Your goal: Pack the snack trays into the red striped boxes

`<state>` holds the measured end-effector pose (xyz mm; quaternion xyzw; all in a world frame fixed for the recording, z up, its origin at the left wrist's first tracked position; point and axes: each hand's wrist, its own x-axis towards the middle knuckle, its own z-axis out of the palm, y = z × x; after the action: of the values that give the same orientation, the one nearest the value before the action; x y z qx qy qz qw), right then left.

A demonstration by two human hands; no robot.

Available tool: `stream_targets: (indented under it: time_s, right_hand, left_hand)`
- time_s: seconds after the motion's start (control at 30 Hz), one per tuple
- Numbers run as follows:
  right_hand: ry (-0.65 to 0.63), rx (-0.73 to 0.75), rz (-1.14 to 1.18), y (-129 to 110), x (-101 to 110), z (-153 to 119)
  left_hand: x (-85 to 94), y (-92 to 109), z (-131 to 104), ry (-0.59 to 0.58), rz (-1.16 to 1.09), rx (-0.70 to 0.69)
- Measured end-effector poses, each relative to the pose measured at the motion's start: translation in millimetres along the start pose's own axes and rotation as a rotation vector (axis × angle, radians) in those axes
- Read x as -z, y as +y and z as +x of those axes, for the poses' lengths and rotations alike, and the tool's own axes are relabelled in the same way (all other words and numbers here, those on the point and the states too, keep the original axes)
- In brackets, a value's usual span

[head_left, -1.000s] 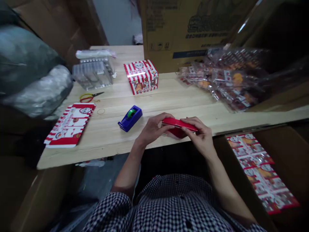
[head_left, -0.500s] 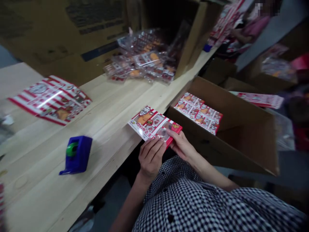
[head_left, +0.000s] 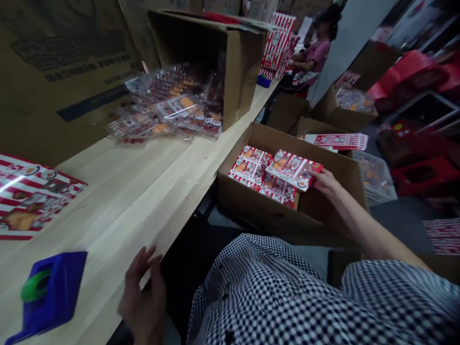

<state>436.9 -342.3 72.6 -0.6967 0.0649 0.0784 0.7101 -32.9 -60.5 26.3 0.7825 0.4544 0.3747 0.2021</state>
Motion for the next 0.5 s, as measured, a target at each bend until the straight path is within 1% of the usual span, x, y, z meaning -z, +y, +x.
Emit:
stream_targets:
  time_s: [0.07,0.13,0.23,0.3,0.37,0.43,0.5]
  right_hand:
    - [-0.023,-0.139,-0.057,18.3,20.9,7.9]
    - [-0.039,-0.267,-0.105,37.8,38.2,12.6]
    - [-0.032,-0.402,-0.152,61.6,55.5,26.0]
    - [-0.012,-0.443,-0.164,72.1,60.6,41.1]
    - [0.008,-0.457,-0.165,79.3,60.9,57.1]
    - [0.009,-0.468,-0.168,85.5,57.2,68.6]
    - [-0.006,-0.492,-0.18,92.2,49.9,72.8]
  left_hand:
    - [6.6,-5.6,-7.3,-0.007,0.062,0.092]
    - [10.0,-6.0,-13.1,-0.01,0.107,0.154]
    - [8.7,-1.6,-16.5,-0.026,0.121,0.206]
    - [4.2,1.8,-15.6,-0.052,0.148,0.201]
    - [-1.2,4.7,-13.0,-0.082,0.199,0.164]
    - [-5.5,7.2,-10.4,-0.114,0.258,0.118]
    - [-6.9,9.4,-8.9,-0.129,0.328,0.074]
